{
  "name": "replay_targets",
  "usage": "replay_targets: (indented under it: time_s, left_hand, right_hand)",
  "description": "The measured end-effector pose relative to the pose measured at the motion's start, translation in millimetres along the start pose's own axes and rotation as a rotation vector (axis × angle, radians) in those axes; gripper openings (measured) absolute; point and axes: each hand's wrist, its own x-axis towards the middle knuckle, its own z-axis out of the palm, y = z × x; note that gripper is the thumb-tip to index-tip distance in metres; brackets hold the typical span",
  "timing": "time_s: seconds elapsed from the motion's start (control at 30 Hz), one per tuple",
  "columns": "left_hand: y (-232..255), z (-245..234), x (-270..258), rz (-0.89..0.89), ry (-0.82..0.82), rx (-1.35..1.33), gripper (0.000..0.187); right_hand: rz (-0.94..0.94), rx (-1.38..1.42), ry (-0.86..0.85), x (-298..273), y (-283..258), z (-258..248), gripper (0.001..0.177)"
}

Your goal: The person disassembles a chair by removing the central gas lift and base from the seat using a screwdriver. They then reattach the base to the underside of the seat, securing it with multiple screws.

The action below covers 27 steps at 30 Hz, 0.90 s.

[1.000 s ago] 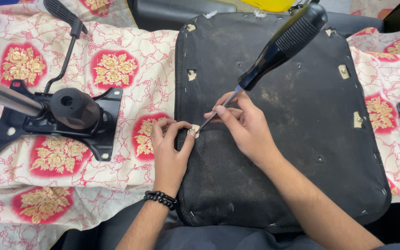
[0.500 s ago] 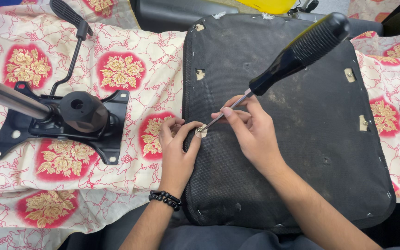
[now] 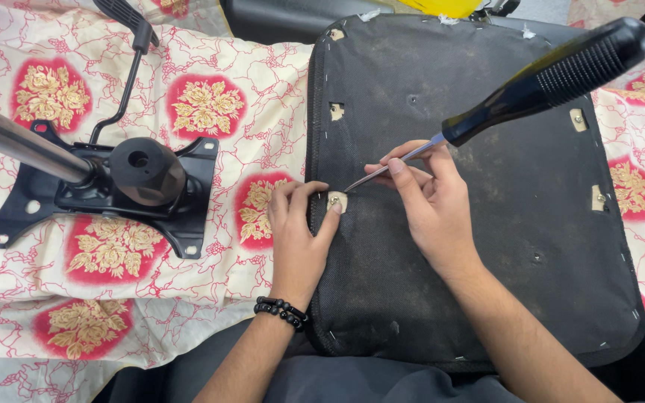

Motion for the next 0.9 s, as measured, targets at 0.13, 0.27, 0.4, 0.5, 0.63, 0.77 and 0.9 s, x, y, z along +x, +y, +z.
replay_targets:
  time_s: [0.13,0.27,0.4,0.5,0.63,0.77,0.9]
  left_hand:
    - [0.7,1.1,-0.5,-0.005,0.012,0.022,0.017]
    - [0.2,0.7,-1.6,-0.041,0.001,-0.042,0.023]
    - [-0.2,1.7,-1.5,-0.018,0.035,-0.002,0.020]
    - [0.3,0.3,-1.8,-0.012,0.010,0.006,0.016]
    - [0.9,-0.3,-1.9,-0.011,0.007,0.014,0.017]
    - [1.4,-0.4,-2.0,-0.004,0.018,0.017,0.017]
    - [1.7,-0.6,-1.7,-0.003,0.022,0.012,0.017]
  right_hand:
    - [0.000,0.021,0.000,-1.8,1.7,-0.7,0.021]
    - [-0.006,0.028,0.008,-4.2,2.6,-0.7,0.021]
    - [0.001,0.049,-0.016,-6.3,2.1,1.0,0.020]
    - [0.015,0.038,-0.043,-8.6,1.1,1.7,0.019]
    - [0.018,0.037,-0.076,-7.9,-0.6,0.4,0.019]
    - [0.026,0.058,-0.128,-4.9,-0.9,-2.0,0.021]
    - [0.000,0.030,-0.166,-0.6,-0.5,-3.2,0.023]
